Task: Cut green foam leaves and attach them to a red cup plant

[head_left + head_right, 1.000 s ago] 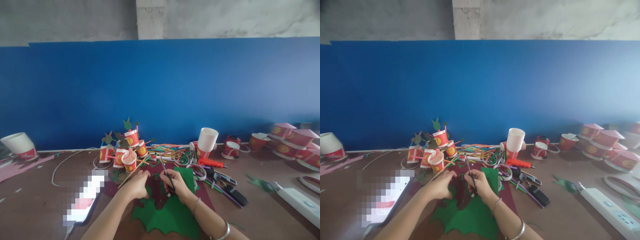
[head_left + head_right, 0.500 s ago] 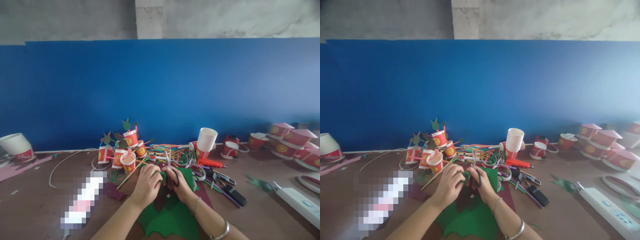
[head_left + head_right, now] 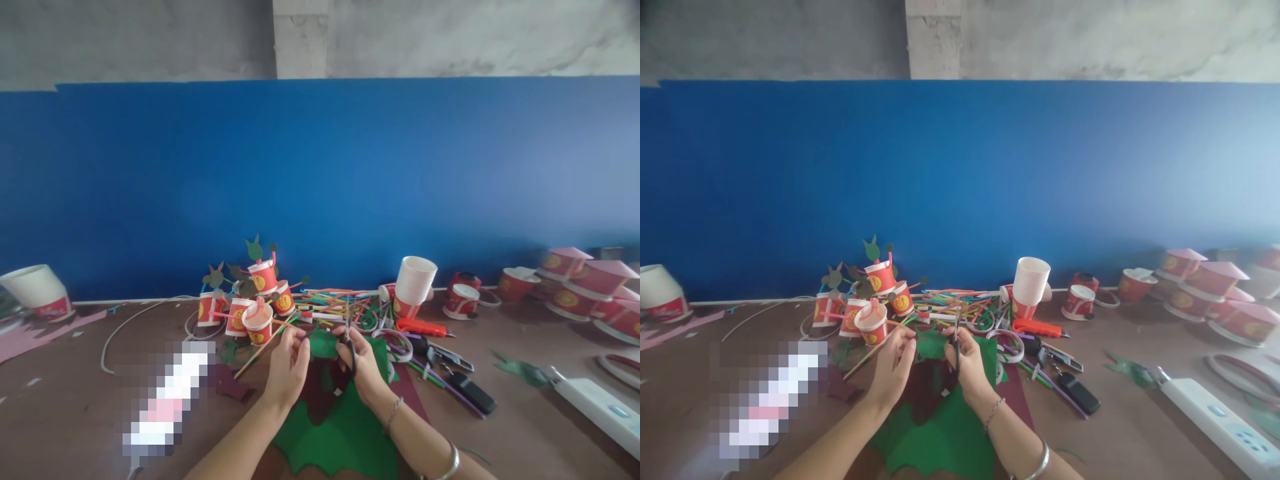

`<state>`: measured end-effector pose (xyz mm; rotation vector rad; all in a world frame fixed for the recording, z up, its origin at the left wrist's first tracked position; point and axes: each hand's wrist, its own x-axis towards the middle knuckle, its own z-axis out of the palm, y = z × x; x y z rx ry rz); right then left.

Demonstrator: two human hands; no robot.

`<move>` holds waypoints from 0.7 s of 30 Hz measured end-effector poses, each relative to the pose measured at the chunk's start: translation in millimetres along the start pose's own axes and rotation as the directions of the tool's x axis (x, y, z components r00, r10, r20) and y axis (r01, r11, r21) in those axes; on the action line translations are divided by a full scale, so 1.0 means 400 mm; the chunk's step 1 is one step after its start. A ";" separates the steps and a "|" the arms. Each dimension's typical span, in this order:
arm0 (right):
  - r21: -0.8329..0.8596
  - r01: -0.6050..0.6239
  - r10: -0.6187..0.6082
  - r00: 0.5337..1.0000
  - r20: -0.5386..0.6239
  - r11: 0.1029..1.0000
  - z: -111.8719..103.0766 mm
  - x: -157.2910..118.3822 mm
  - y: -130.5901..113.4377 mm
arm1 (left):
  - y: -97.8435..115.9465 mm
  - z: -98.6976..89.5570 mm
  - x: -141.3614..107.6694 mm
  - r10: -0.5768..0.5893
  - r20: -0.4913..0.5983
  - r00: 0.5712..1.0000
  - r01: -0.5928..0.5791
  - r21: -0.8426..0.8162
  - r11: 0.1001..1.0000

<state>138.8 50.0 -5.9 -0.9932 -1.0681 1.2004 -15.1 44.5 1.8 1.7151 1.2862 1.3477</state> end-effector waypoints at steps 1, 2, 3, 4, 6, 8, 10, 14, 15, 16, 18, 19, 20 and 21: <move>-0.002 -0.003 0.003 1.000 0.009 1.000 -0.001 0.000 0.000 | -0.005 0.007 0.003 -0.063 0.013 0.998 0.064 -0.065 0.996; -0.006 -0.006 0.006 1.000 0.018 1.000 -0.001 0.000 0.000 | -0.011 0.013 0.006 -0.115 0.035 0.993 0.119 -0.130 0.984; -0.012 -0.008 0.009 1.000 0.025 1.000 -0.001 -0.001 0.000 | -0.015 0.020 0.009 -0.160 0.076 0.984 0.172 -0.195 0.966; -0.020 -0.008 0.009 0.999 0.030 1.000 -0.002 -0.001 0.000 | -0.019 0.025 0.011 -0.199 0.118 0.973 0.224 -0.267 0.937; -0.038 -0.003 0.004 0.999 0.041 0.999 -0.002 -0.002 -0.002 | -0.024 0.031 0.015 -0.259 0.159 0.953 0.302 -0.400 0.865; -0.063 0.001 0.003 0.997 0.073 0.998 0.000 -0.003 -0.003 | -0.025 0.031 0.017 -0.283 0.109 0.953 0.299 -0.494 0.817; -0.100 -0.006 0.019 0.992 0.125 0.995 0.003 -0.005 -0.001 | -0.024 0.026 0.017 -0.276 0.007 0.961 0.239 -0.521 0.820; -0.186 0.005 0.051 0.954 0.295 0.982 0.008 -0.013 0.016 | -0.018 0.016 0.013 -0.247 -0.133 0.960 0.164 -0.449 0.878; -0.204 0.018 0.052 0.941 0.334 0.979 0.008 -0.015 0.021 | -0.016 0.015 0.011 -0.241 -0.146 0.960 0.157 -0.433 0.888; -0.219 0.031 0.051 0.932 0.358 0.975 0.007 -0.016 0.025 | -0.014 0.015 0.010 -0.235 -0.151 0.960 0.152 -0.423 0.893; -0.242 0.039 0.055 0.929 0.367 0.969 0.005 -0.018 0.029 | -0.009 0.015 0.009 -0.233 -0.155 0.960 0.148 -0.425 0.893; -0.248 0.035 0.058 0.931 0.360 0.968 0.004 -0.018 0.030 | -0.007 0.015 0.009 -0.236 -0.157 0.959 0.148 -0.434 0.889; -0.251 0.029 0.064 0.933 0.354 0.967 0.003 -0.018 0.029 | -0.005 0.015 0.010 -0.241 -0.162 0.957 0.147 -0.446 0.883; -0.253 0.020 0.073 0.933 0.353 0.967 0.003 -0.018 0.029 | -0.003 0.015 0.011 -0.248 -0.172 0.953 0.145 -0.460 0.876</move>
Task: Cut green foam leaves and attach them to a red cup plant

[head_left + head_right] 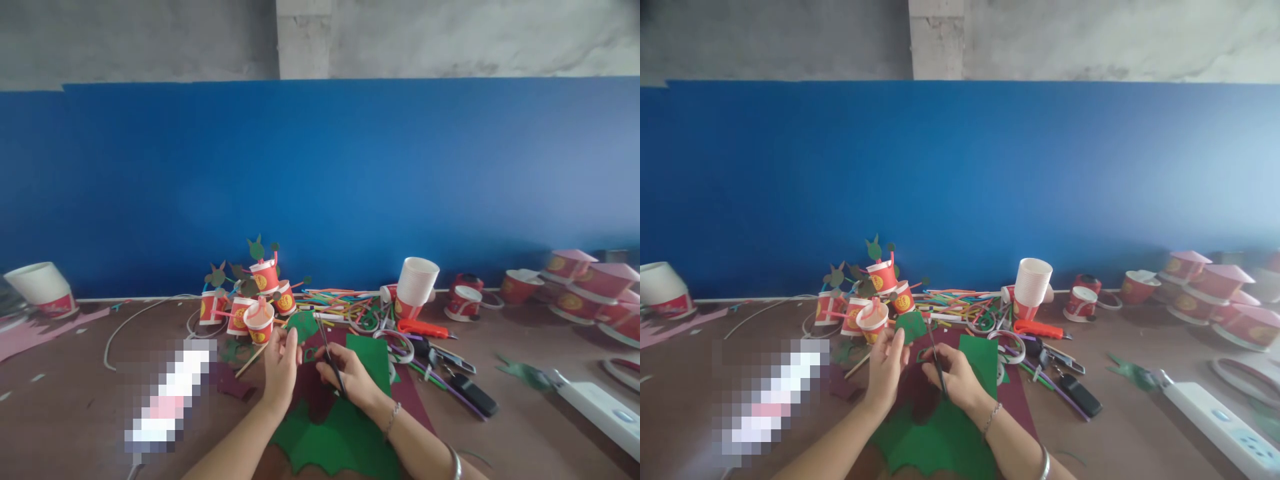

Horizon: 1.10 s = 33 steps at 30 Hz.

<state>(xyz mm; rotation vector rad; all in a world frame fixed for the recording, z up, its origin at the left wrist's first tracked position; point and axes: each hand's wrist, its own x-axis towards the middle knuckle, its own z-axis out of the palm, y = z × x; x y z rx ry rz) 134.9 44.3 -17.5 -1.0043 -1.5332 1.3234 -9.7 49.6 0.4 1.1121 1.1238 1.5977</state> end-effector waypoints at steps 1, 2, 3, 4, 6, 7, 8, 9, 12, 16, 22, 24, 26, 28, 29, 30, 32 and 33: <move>0.003 -0.010 0.010 1.000 0.005 1.000 0.000 0.000 -0.001 | 0.001 0.000 0.001 -0.001 -0.015 1.000 0.000 -0.016 1.000; 0.006 -0.019 0.019 1.000 0.015 1.000 0.000 0.000 -0.001 | 0.001 0.000 0.002 0.000 -0.026 1.000 -0.001 -0.027 1.000; 0.008 -0.029 0.029 0.999 0.025 1.000 0.000 0.000 -0.001 | 0.000 0.000 0.003 0.002 -0.027 1.000 -0.003 -0.028 1.000; 0.009 -0.036 0.036 0.999 0.035 0.999 0.002 0.000 -0.002 | -0.001 0.000 0.004 0.005 -0.017 1.000 -0.006 -0.019 1.000; 0.007 -0.040 0.040 0.998 0.042 0.999 0.004 -0.001 -0.003 | -0.006 -0.001 0.004 0.010 0.028 1.000 -0.011 0.025 1.000; 0.003 -0.039 0.039 0.999 0.037 0.999 0.005 -0.001 -0.005 | -0.008 -0.001 0.004 0.012 0.058 0.998 -0.015 0.054 0.998; 0.001 -0.041 0.041 0.999 0.027 0.999 0.005 -0.001 -0.008 | -0.011 0.000 0.003 0.012 0.087 0.996 -0.019 0.079 0.997; -0.001 -0.046 0.046 0.999 0.016 0.999 0.005 -0.002 -0.012 | -0.013 0.000 0.002 0.009 0.113 0.994 -0.020 0.095 0.995; 0.008 -0.082 0.082 0.997 -0.009 0.997 0.003 -0.002 -0.024 | -0.015 0.002 0.000 -0.007 0.173 0.985 -0.012 0.109 0.994; 0.028 -0.097 0.097 0.995 -0.003 0.995 0.000 -0.003 -0.034 | -0.013 0.001 -0.002 -0.019 0.199 0.980 -0.001 0.097 0.995; 0.046 -0.083 0.084 0.996 -0.008 0.995 0.001 -0.002 -0.031 | -0.015 0.000 0.003 -0.027 0.222 0.975 0.011 0.070 0.997; 0.046 -0.063 0.064 0.998 -0.013 0.997 0.002 -0.001 -0.028 | -0.020 0.000 0.005 -0.039 0.246 0.968 0.029 0.045 0.999; 0.039 -0.048 0.049 0.999 -0.019 0.998 0.002 0.000 -0.026 | -0.024 -0.001 0.007 -0.061 0.281 0.958 0.061 0.008 0.998; 0.040 -0.053 0.054 0.998 -0.017 0.998 0.002 0.000 -0.025 | -0.028 -0.002 0.009 -0.084 0.308 0.948 0.094 -0.020 0.995; 0.045 -0.061 0.062 0.998 -0.012 0.997 0.002 -0.001 -0.025 | -0.029 -0.003 0.010 -0.092 0.316 0.944 0.106 -0.027 0.994; 0.050 -0.068 0.069 0.998 -0.007 0.996 0.002 -0.001 -0.025 | -0.030 -0.004 0.010 -0.099 0.325 0.941 0.115 -0.030 0.993; 0.060 -0.077 0.077 0.997 0.001 0.995 0.001 -0.003 -0.027 | -0.030 -0.004 0.011 -0.111 0.342 0.933 0.130 -0.032 0.991; 0.063 -0.077 0.078 0.997 0.001 0.995 0.001 -0.003 -0.029 | -0.029 -0.004 0.011 -0.119 0.350 0.929 0.139 -0.034 0.990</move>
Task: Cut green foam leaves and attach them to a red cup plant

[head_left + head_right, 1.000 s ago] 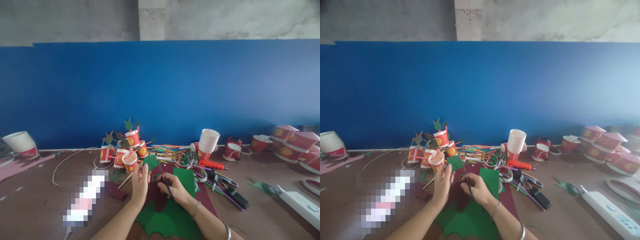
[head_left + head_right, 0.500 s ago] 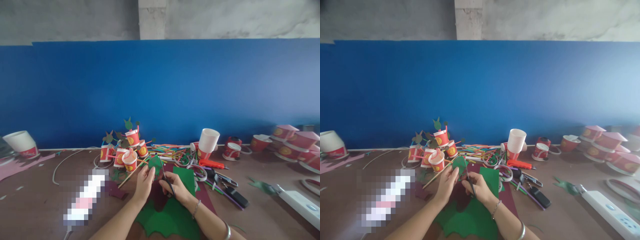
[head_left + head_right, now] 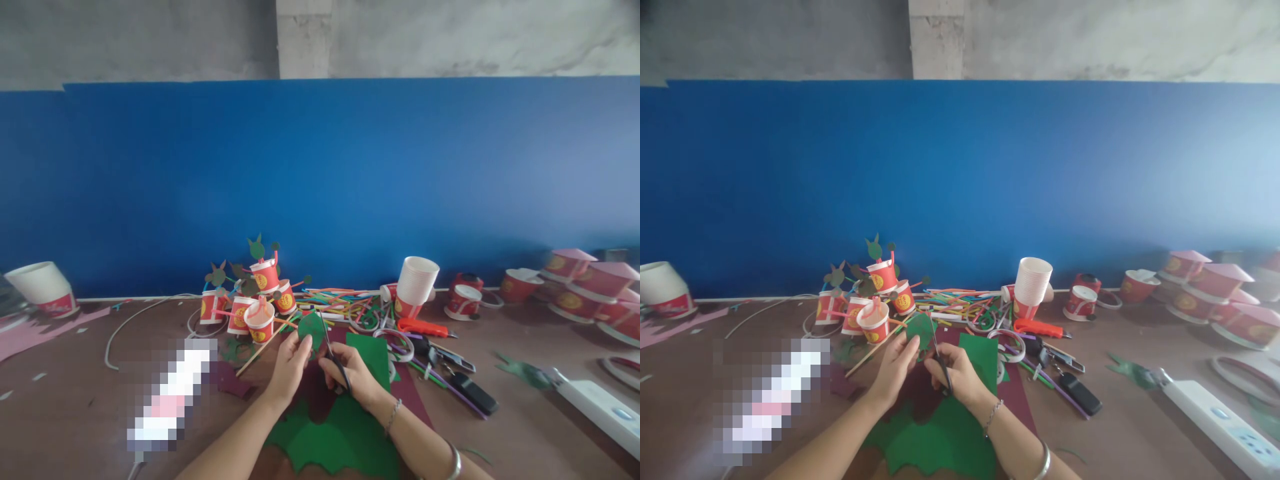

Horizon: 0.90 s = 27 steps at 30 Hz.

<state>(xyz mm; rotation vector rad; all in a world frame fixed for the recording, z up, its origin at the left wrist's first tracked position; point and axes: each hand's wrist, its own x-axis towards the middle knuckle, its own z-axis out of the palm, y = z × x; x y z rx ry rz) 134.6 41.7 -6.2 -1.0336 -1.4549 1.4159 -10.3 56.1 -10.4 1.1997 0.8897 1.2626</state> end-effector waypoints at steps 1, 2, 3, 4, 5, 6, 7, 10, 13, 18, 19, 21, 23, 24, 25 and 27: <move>0.003 0.003 -0.003 1.000 -0.002 1.000 0.000 0.000 -0.002 | 0.001 0.000 0.000 -0.008 0.006 1.000 0.008 -0.005 1.000; 0.007 0.007 -0.007 1.000 -0.002 1.000 0.001 -0.001 -0.003 | 0.001 0.001 0.000 -0.015 0.008 1.000 0.015 -0.011 1.000; 0.011 0.011 -0.011 1.000 -0.004 1.000 0.001 -0.001 -0.004 | 0.002 0.001 0.000 -0.020 0.010 1.000 0.020 -0.016 1.000; 0.013 0.017 -0.016 1.000 -0.007 1.000 0.002 -0.001 -0.005 | 0.003 0.002 0.000 -0.022 0.011 1.000 0.022 -0.021 1.000; 0.013 0.022 -0.022 1.000 -0.009 1.000 0.002 0.000 -0.006 | 0.003 0.002 0.000 -0.023 0.013 1.000 0.023 -0.024 0.999; 0.015 0.025 -0.024 1.000 -0.010 1.000 0.003 0.000 -0.006 | 0.003 0.003 -0.001 -0.023 0.017 1.000 0.023 -0.025 0.999; 0.016 0.025 -0.024 1.000 -0.009 1.000 0.003 0.000 -0.006 | 0.003 0.003 -0.001 -0.023 0.022 0.999 0.023 -0.024 0.999; 0.023 0.023 -0.023 1.000 -0.008 0.999 0.003 0.000 -0.004 | 0.003 0.003 -0.003 -0.026 0.029 0.999 0.026 -0.013 1.000; 0.020 0.039 -0.039 0.999 -0.013 0.999 0.000 0.001 0.000 | 0.002 0.004 -0.004 -0.028 0.029 0.999 0.028 -0.012 1.000; 0.019 0.036 -0.036 0.999 -0.018 0.999 -0.002 0.003 0.004 | 0.006 0.006 -0.004 -0.026 0.046 0.999 0.026 -0.012 1.000; 0.020 0.034 -0.034 0.999 -0.015 0.999 -0.001 0.003 0.003 | 0.007 0.006 -0.005 -0.026 0.053 0.998 0.027 -0.010 1.000; 0.014 0.038 -0.037 0.999 -0.019 0.999 0.000 0.003 0.001 | 0.009 0.007 -0.005 -0.027 0.060 0.998 0.027 -0.008 1.000; 0.003 0.043 -0.042 0.999 -0.031 0.999 0.001 0.003 0.000 | 0.010 0.007 -0.005 -0.021 0.057 0.998 0.021 -0.008 1.000; 0.000 0.044 -0.044 0.998 -0.035 0.999 0.001 0.003 0.000 | 0.010 0.007 -0.005 -0.017 0.055 0.998 0.017 -0.006 1.000; 0.001 0.044 -0.044 0.998 -0.037 0.999 0.001 0.003 0.000 | 0.009 0.007 -0.005 -0.013 0.058 0.998 0.013 0.000 1.000; 0.006 0.044 -0.044 0.999 -0.032 0.999 0.000 0.003 0.001 | 0.008 0.006 -0.004 -0.009 0.071 0.997 0.008 0.013 1.000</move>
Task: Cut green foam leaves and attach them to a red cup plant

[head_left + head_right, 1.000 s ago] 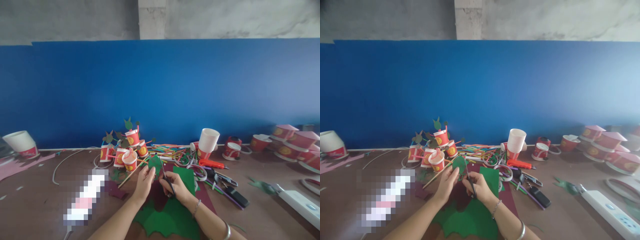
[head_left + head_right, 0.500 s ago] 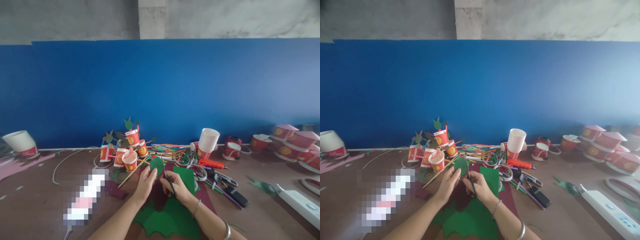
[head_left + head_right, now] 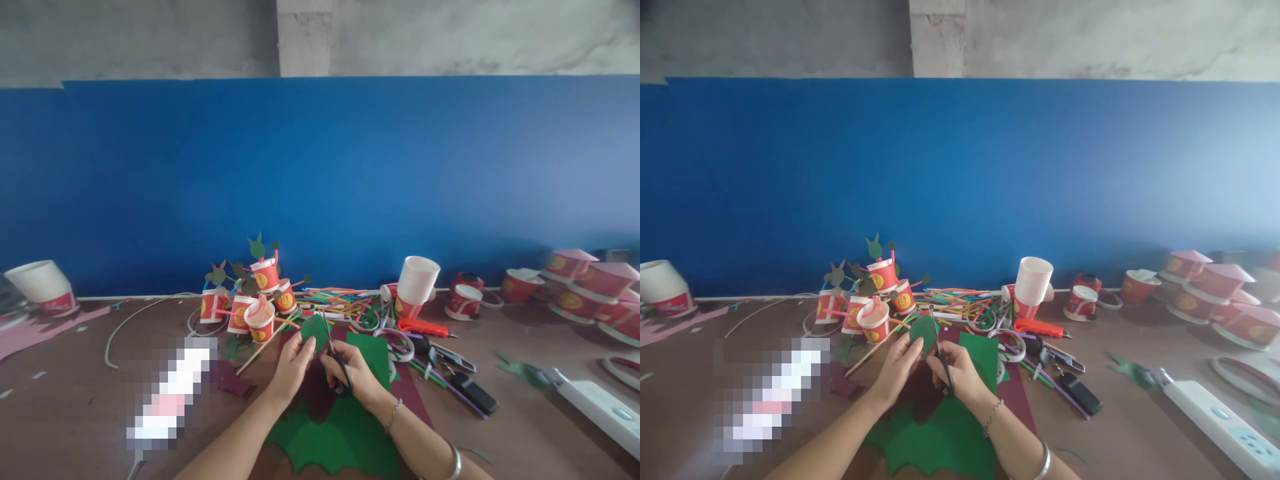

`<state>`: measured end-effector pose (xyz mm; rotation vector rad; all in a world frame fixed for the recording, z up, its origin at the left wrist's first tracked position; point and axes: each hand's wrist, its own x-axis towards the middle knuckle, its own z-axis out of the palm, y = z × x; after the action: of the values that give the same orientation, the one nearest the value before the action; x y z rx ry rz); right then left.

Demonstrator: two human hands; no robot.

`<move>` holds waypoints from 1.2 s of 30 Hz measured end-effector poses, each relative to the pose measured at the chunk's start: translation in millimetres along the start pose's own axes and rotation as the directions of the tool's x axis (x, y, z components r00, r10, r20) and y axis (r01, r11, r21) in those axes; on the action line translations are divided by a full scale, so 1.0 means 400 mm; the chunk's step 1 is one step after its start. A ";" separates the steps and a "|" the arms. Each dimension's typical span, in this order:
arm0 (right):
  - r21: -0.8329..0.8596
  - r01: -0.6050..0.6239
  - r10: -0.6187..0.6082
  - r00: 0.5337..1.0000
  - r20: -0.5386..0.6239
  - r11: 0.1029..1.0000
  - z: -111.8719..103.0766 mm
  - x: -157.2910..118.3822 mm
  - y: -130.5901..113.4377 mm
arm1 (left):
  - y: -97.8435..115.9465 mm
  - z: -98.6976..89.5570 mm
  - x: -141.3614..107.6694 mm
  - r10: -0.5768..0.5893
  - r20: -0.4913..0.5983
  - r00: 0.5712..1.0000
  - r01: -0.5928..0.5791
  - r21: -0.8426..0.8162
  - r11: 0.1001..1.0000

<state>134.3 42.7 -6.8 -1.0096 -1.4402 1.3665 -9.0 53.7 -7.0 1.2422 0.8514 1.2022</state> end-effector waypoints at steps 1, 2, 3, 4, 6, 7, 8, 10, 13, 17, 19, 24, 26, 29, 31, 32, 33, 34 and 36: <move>0.001 0.001 -0.001 1.000 0.001 1.000 -0.001 0.000 0.001 | 0.000 -0.001 0.000 0.002 0.006 1.000 -0.002 0.004 1.000; 0.001 0.003 -0.003 1.000 0.002 1.000 -0.002 0.000 0.002 | -0.001 -0.001 0.000 0.005 0.010 1.000 -0.005 0.006 1.000; -0.001 0.006 -0.006 1.000 0.002 1.000 -0.002 0.000 0.003 | 0.000 -0.001 0.000 0.010 0.012 1.000 -0.010 0.006 1.000; -0.003 0.010 -0.010 1.000 0.004 1.000 -0.003 0.000 0.003 | 0.000 -0.002 0.000 0.015 0.011 1.000 -0.015 0.004 1.000; -0.005 0.015 -0.014 1.000 0.004 1.000 -0.004 0.001 0.003 | 0.002 -0.002 0.001 0.020 0.008 1.000 -0.020 0.001 1.000; -0.005 0.013 -0.013 1.000 0.003 1.000 -0.004 0.001 0.002 | 0.003 -0.003 0.001 0.020 0.006 1.000 -0.020 0.001 1.000; -0.005 0.011 -0.011 1.000 0.001 1.000 -0.003 0.002 0.002 | 0.004 -0.003 0.001 0.017 0.002 1.000 -0.017 0.002 1.000; -0.010 0.009 -0.009 1.000 -0.008 1.000 -0.002 0.002 0.000 | 0.005 -0.005 0.002 0.009 -0.008 1.000 -0.009 0.003 1.000; -0.024 0.012 -0.013 1.000 -0.018 1.000 -0.001 0.003 -0.002 | 0.004 -0.008 0.003 -0.007 -0.019 1.000 0.008 0.006 1.000; -0.012 0.008 -0.008 1.000 -0.004 1.000 -0.003 0.002 0.000 | -0.003 -0.010 0.003 -0.029 -0.041 0.999 0.029 -0.003 1.000; 0.011 0.002 -0.002 1.000 0.012 1.000 -0.004 0.001 0.001 | -0.006 -0.010 0.002 -0.037 -0.047 0.998 0.037 -0.006 0.999; 0.039 -0.002 0.001 1.000 0.024 0.999 -0.004 0.000 0.000 | -0.010 -0.008 0.001 -0.032 -0.042 0.999 0.031 -0.012 0.999; 0.030 0.003 -0.003 1.000 0.022 1.000 -0.003 0.001 -0.002 | -0.011 -0.007 0.001 -0.033 -0.042 0.999 0.032 -0.020 0.999; 0.013 0.006 -0.006 1.000 0.009 1.000 -0.001 0.001 -0.006 | -0.012 -0.007 0.001 -0.048 -0.041 0.998 0.047 -0.038 0.998; 0.006 0.008 -0.008 1.000 0.001 1.000 0.000 0.001 -0.010 | -0.011 -0.007 0.001 -0.055 -0.041 0.998 0.053 -0.057 0.997; 0.002 0.010 -0.010 1.000 -0.002 1.000 0.000 0.000 -0.011 | -0.010 -0.007 0.001 -0.059 -0.039 0.998 0.056 -0.066 0.996; -0.001 0.011 -0.011 1.000 -0.004 1.000 0.001 -0.001 -0.012 | -0.008 -0.007 0.001 -0.063 -0.035 0.997 0.061 -0.073 0.995; -0.005 0.010 -0.010 1.000 -0.005 1.000 0.001 -0.001 -0.013 | -0.007 -0.007 0.001 -0.069 -0.030 0.997 0.067 -0.079 0.995; -0.012 0.006 -0.006 1.000 -0.008 1.000 0.001 -0.002 -0.015 | -0.004 -0.008 0.001 -0.085 -0.025 0.996 0.083 -0.083 0.993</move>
<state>134.3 41.3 -0.9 -1.0172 -1.4457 1.3496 -11.7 55.0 -9.2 1.1147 0.8589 1.1785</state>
